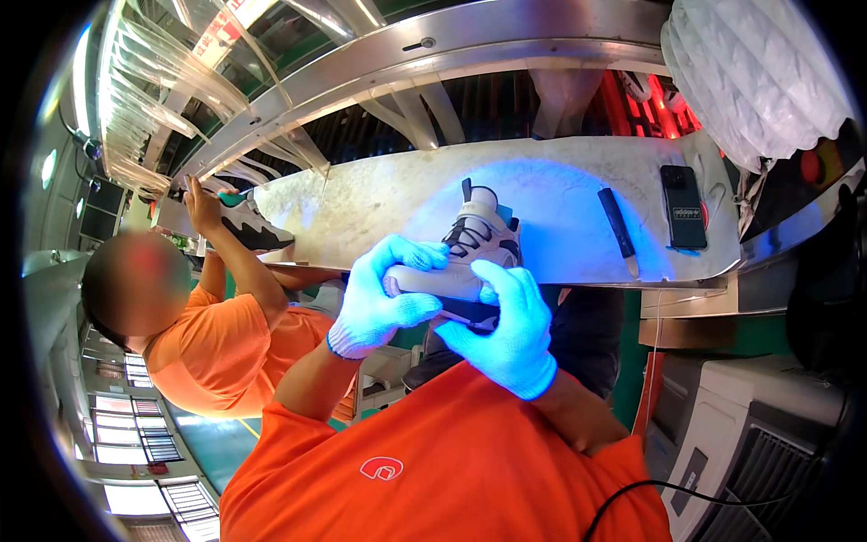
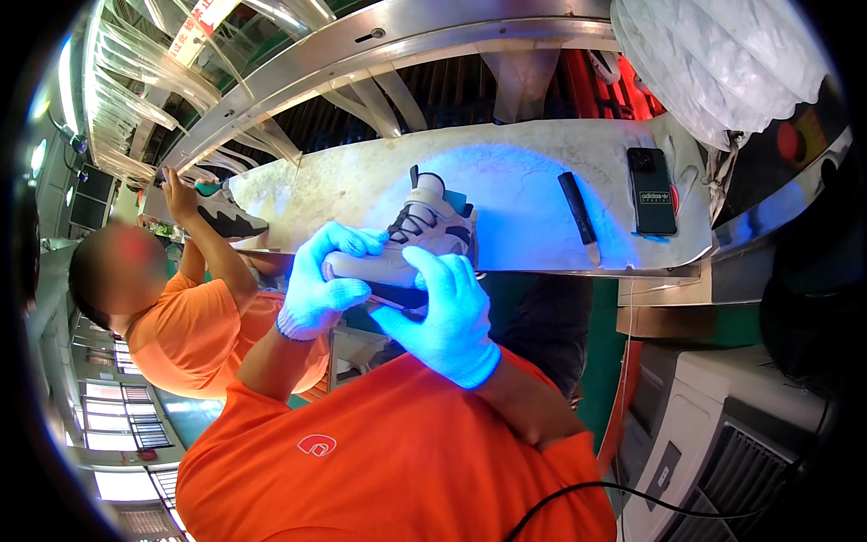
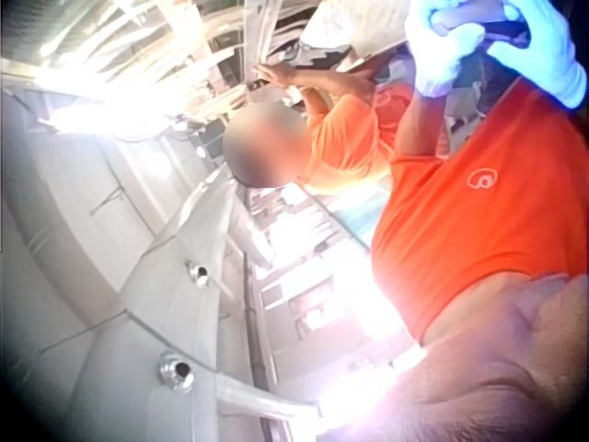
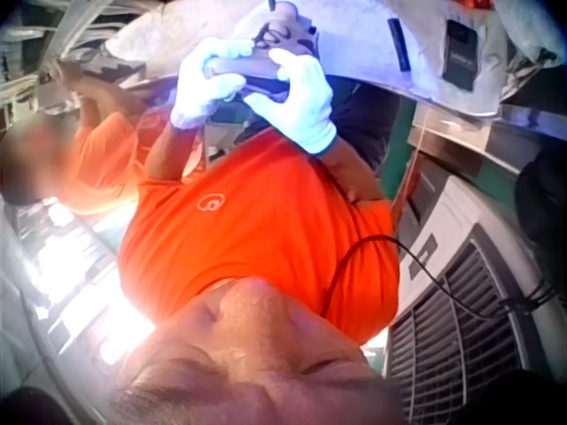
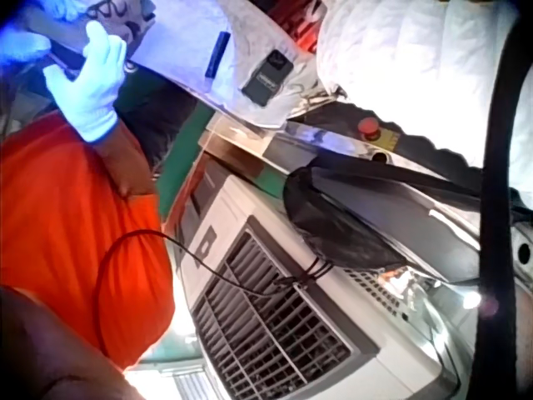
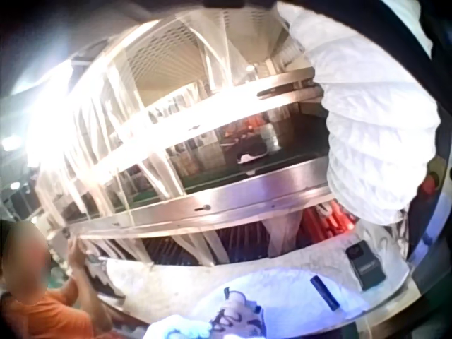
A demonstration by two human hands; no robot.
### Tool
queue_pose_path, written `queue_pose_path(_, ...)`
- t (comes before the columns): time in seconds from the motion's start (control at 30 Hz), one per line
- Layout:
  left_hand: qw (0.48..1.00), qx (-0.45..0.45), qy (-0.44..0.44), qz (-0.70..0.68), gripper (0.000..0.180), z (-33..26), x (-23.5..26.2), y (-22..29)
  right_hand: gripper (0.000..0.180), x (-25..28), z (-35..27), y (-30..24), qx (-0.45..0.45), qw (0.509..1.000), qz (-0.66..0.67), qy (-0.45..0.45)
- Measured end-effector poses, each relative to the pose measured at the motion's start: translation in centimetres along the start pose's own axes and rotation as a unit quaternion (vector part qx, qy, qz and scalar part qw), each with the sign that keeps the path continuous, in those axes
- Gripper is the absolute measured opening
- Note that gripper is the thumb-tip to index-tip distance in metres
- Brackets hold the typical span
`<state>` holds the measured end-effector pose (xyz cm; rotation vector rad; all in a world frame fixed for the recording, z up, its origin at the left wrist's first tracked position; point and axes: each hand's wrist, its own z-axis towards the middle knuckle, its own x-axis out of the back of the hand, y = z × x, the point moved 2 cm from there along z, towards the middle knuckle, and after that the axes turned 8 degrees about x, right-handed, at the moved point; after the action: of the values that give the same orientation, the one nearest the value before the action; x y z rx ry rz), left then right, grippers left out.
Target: The person cleans a white and black sneaker using a small brush and a cloth. They scrub the sole and upper parts of the shoe, wipe it down, and inspect the surface repeatedly. The task involves handling the shoe with gloved hands and using tools to remove dirt.
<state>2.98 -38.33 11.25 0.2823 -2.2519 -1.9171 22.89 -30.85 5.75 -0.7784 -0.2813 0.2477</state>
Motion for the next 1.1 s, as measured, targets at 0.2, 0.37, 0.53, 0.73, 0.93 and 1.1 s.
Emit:
queue_pose_path(0.2, 1.000, -0.006, -0.010, 0.020, 0.058, 0.2, 0.5, 0.1, 0.077, 0.1, -0.9, 0.9, 0.015, 0.999, 0.040, -0.019)
queue_pose_path(0.37, 1.000, -0.006, -0.014, 0.011, 0.057, 0.6, 0.8, 0.0, 0.074, -0.3, 0.1, 1.1, -0.003, 0.999, 0.045, -0.010)
queue_pose_path(0.53, 0.999, -0.020, -0.023, 0.013, 0.057, 1.0, 1.5, -0.4, 0.073, -0.8, 0.1, 1.2, 0.001, 0.999, 0.039, -0.014)
queue_pose_path(0.73, 1.000, -0.008, -0.016, 0.013, 0.058, 0.9, 1.6, -0.3, 0.074, -1.2, -0.3, 1.3, 0.008, 0.999, 0.033, -0.017)
queue_pose_path(0.93, 1.000, 0.015, -0.004, 0.021, 0.053, 0.8, 1.6, 0.3, 0.077, -1.3, 0.2, 1.2, -0.025, 0.999, 0.033, -0.018)
queue_pose_path(1.1, 0.978, 0.022, -0.016, 0.208, 0.056, 0.4, 1.9, 2.8, 0.079, -2.2, 0.2, 1.5, -0.017, 0.999, 0.029, -0.031)
